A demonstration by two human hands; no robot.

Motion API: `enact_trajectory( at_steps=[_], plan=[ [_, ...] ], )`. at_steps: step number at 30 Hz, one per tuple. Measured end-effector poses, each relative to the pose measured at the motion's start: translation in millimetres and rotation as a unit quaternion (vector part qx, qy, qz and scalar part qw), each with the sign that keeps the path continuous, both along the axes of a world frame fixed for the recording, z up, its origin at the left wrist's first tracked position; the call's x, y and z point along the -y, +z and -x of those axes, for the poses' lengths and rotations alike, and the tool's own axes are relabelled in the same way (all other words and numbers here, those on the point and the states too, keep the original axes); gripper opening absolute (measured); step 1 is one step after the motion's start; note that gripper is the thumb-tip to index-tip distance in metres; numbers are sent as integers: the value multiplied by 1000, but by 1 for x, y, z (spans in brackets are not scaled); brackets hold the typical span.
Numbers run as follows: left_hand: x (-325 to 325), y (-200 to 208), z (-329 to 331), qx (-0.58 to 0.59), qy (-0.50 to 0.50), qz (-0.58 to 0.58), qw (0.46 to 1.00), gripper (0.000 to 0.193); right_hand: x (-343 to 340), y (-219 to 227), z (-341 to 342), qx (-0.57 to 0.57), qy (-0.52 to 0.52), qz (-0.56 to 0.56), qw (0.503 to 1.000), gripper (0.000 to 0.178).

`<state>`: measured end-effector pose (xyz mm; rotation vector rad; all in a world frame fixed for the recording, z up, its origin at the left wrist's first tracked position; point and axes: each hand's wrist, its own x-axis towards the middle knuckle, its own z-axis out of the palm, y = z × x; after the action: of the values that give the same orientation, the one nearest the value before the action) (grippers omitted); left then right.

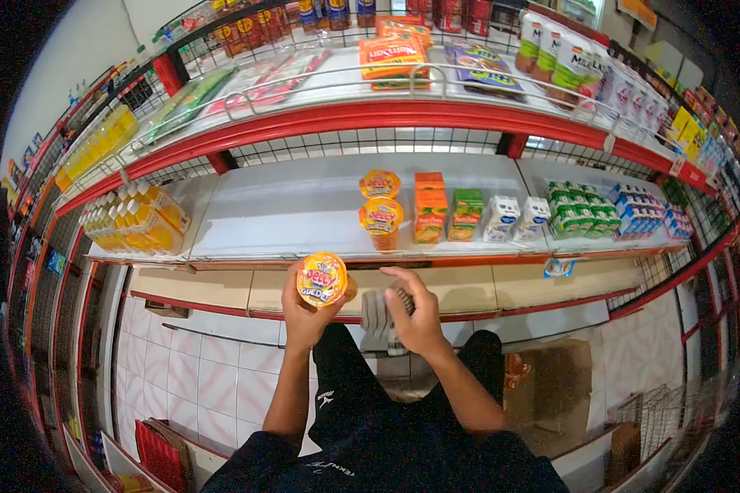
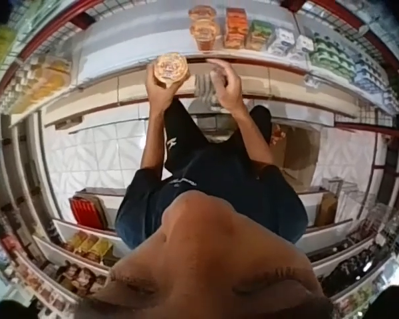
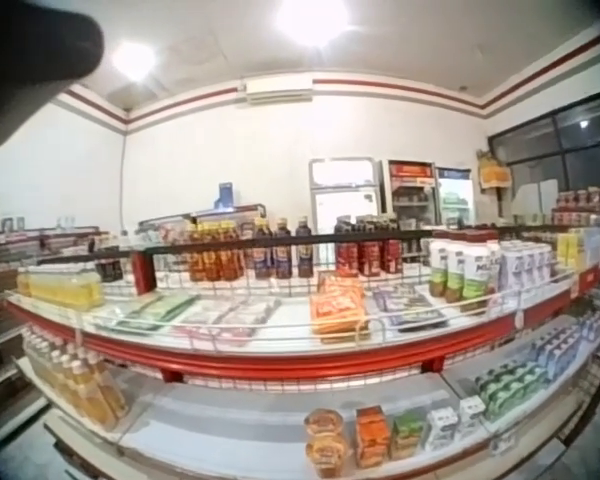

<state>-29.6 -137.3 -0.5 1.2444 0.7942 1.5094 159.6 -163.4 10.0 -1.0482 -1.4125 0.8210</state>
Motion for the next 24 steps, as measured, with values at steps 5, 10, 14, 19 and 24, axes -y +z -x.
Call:
enact_trajectory(
  at_steps=[5,10,14,19,24],
  plan=[
    [-35,22,8,-79,60,-58,993,70,-12,3,19,-33,212,97,972,69],
    [-66,30,7,-175,100,-37,979,70,-40,-5,39,-53,238,63,968,79],
    [-88,27,5,-199,96,-37,975,65,-62,-14,42,-90,263,103,955,81],
    [-107,15,-3,-246,108,-38,962,62,-80,-24,46,-107,210,163,958,79],
    [-120,12,3,-295,96,-82,947,66,-84,-33,47,-100,189,164,963,79]
  ],
)
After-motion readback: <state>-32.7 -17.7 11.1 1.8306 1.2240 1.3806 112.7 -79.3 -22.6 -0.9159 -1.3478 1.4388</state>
